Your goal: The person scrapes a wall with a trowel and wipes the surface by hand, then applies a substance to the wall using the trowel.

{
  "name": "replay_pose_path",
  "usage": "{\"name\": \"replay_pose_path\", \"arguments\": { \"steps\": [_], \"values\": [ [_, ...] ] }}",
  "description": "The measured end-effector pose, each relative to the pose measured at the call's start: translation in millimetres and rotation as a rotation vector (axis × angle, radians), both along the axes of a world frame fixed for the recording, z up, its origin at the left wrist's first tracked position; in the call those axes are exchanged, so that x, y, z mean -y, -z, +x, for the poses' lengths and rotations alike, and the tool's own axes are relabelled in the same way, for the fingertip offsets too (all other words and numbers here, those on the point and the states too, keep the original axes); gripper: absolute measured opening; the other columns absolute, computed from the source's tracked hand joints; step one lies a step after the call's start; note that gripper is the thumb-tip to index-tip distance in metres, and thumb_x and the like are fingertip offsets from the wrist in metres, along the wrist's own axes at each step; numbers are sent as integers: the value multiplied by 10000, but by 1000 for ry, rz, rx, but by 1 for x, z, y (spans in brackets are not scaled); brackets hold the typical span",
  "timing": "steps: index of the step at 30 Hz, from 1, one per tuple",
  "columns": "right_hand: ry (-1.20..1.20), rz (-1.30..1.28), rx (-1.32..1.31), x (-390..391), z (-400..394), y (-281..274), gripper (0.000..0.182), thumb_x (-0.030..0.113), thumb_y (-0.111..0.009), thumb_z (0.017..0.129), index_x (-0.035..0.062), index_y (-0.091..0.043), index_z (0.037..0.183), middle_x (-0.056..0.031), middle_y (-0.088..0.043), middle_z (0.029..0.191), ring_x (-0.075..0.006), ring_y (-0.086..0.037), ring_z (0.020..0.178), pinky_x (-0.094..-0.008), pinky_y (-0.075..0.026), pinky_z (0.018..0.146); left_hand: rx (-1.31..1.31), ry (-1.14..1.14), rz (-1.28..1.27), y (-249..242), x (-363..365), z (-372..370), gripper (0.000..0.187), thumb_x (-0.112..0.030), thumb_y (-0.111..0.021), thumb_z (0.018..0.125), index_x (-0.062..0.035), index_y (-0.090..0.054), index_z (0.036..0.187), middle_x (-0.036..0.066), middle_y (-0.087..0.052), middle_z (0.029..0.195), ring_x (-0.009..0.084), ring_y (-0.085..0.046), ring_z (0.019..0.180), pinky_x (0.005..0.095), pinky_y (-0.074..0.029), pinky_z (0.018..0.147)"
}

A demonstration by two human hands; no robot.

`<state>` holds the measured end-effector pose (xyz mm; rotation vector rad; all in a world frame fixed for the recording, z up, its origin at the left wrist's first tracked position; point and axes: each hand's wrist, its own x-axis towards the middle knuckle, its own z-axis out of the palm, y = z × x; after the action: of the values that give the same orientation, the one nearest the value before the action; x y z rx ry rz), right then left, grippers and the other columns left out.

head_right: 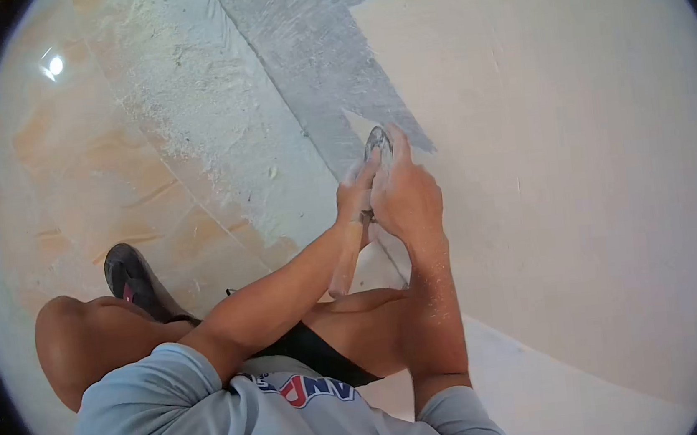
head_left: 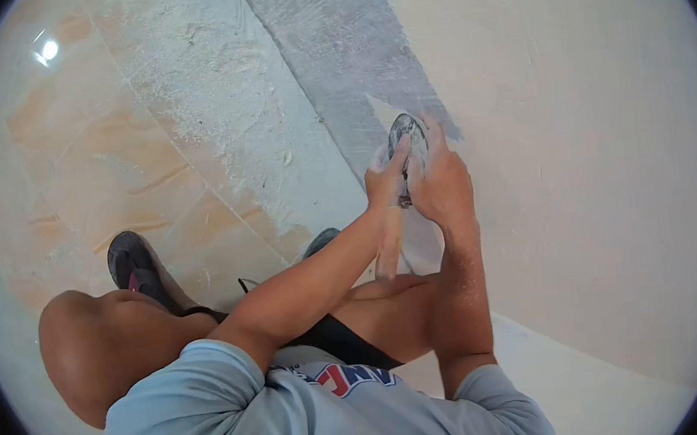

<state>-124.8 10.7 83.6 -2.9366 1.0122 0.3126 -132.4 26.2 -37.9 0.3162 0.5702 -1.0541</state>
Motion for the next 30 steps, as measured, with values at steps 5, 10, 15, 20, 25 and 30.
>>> {"name": "replay_pose_path", "arguments": {
  "steps": [5,10,15,20,25,30],
  "values": [
    [9,11,-107,10,4,3,530,254,-477,1006,140,-440,1522,-286,-722,983,-506,-682,908,-606,-509,825,286,-16,99,16,3,3,596,-378,-709,995,2,-548,1426,85,-683,1171,163,-659,997,294,-543,832],
    [50,-28,-111,6,10,1,546,242,-485,997,159,-446,1535,-277,-726,959,-496,-687,899,-597,-512,833,129,169,-88,0,-14,20,683,-379,-667,1022,-89,-348,1552,116,-609,1328,205,-631,1106,351,-553,903],
    [97,-9,-106,2,5,3,588,198,-513,947,157,-451,1530,-274,-725,950,-495,-686,889,-596,-513,831,-9,245,-379,-8,-25,32,615,-428,-635,1033,-143,-402,1525,55,-649,1191,172,-657,1048,326,-563,854],
    [46,59,17,15,-3,6,620,149,-538,899,145,-465,1515,-277,-723,996,-493,-682,933,-586,-515,856,-36,107,-234,-15,-21,33,521,-230,-794,943,-123,-527,1377,61,-674,1131,174,-674,980,341,-580,772],
    [-3,145,134,26,-5,9,582,116,-549,890,125,-516,1470,-276,-705,1131,-486,-657,1063,-546,-511,929,-14,55,-252,-7,-11,32,582,-166,-796,933,-112,-467,1410,80,-662,1179,192,-670,998,361,-577,788],
    [53,108,94,20,-7,3,558,146,-548,906,140,-530,1464,-266,-719,1084,-480,-672,1026,-557,-515,912,3,46,-226,-16,-15,34,652,-144,-797,930,-103,-433,1469,80,-661,1169,204,-662,1018,364,-578,807]
  ]
}}
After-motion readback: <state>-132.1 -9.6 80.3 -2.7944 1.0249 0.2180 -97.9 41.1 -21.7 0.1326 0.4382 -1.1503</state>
